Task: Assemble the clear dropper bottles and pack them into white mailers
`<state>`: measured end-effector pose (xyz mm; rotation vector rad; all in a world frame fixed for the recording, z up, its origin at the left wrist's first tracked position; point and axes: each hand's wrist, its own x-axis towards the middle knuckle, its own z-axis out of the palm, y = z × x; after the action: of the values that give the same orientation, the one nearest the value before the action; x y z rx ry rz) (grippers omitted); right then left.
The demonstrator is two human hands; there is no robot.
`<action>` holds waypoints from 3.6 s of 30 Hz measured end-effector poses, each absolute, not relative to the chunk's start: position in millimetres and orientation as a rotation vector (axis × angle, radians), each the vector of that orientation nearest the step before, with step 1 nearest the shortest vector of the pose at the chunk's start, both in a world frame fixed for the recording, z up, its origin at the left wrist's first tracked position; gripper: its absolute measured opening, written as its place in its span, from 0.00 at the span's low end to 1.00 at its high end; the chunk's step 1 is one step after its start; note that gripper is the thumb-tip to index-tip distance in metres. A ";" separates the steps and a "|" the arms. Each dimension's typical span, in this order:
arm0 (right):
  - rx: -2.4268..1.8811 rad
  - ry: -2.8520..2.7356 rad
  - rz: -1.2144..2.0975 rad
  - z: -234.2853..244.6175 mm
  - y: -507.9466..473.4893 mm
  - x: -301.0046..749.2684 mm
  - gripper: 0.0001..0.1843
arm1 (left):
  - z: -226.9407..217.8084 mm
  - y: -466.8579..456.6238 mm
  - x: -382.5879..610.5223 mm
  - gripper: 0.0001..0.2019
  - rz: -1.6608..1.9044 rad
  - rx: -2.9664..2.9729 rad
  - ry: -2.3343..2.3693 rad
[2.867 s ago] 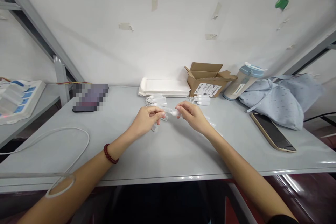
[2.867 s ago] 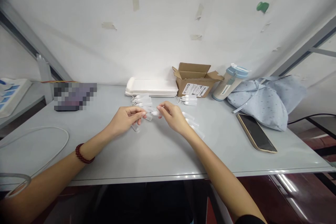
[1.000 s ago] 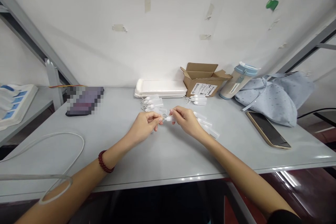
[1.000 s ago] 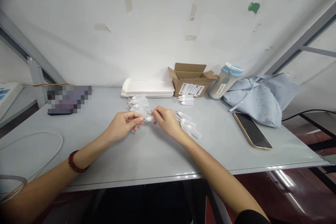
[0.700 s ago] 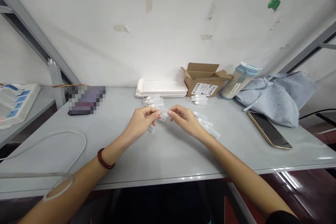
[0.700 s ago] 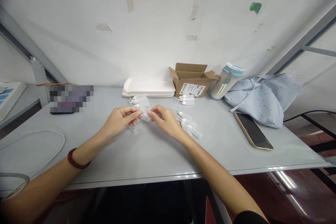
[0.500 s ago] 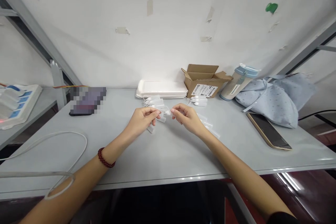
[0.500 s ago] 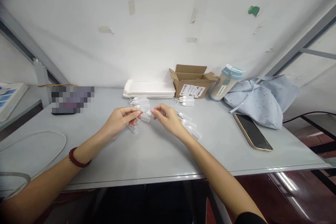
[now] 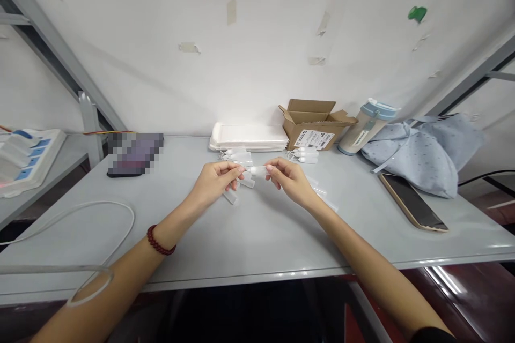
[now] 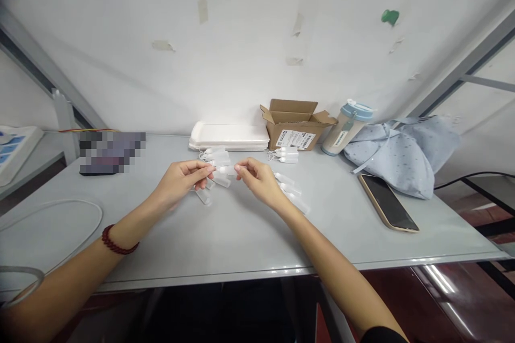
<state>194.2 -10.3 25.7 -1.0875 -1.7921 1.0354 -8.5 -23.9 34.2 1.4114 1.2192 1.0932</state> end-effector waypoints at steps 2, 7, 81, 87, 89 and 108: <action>-1.071 -1.778 1.031 24.8 -9.6 194.2 0.18 | 34.4 -23.5 -8.5 0.13 1.079 1.417 1.219; -1.059 -1.749 1.023 22.5 -9.6 192.9 0.18 | 36.2 -24.0 -8.2 0.12 1.060 1.410 1.224; -1.802 -1.947 0.029 -2.2 71.1 314.7 0.07 | 7.5 10.8 -36.4 0.10 1.207 1.283 1.472; -1.827 -2.006 0.015 -7.5 73.1 316.7 0.07 | 5.1 10.2 -35.0 0.10 1.138 1.372 1.506; -1.826 -2.016 0.008 -8.7 73.3 316.5 0.07 | 5.0 9.6 -34.2 0.10 1.135 1.371 1.507; -1.717 -1.952 -0.164 -14.8 77.7 321.8 0.11 | 7.7 7.4 -33.0 0.11 1.181 1.319 1.546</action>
<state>321.8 77.7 -14.8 -1.7173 -1.9518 -0.1640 -33.0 7.4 7.7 1.3195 1.5460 1.1807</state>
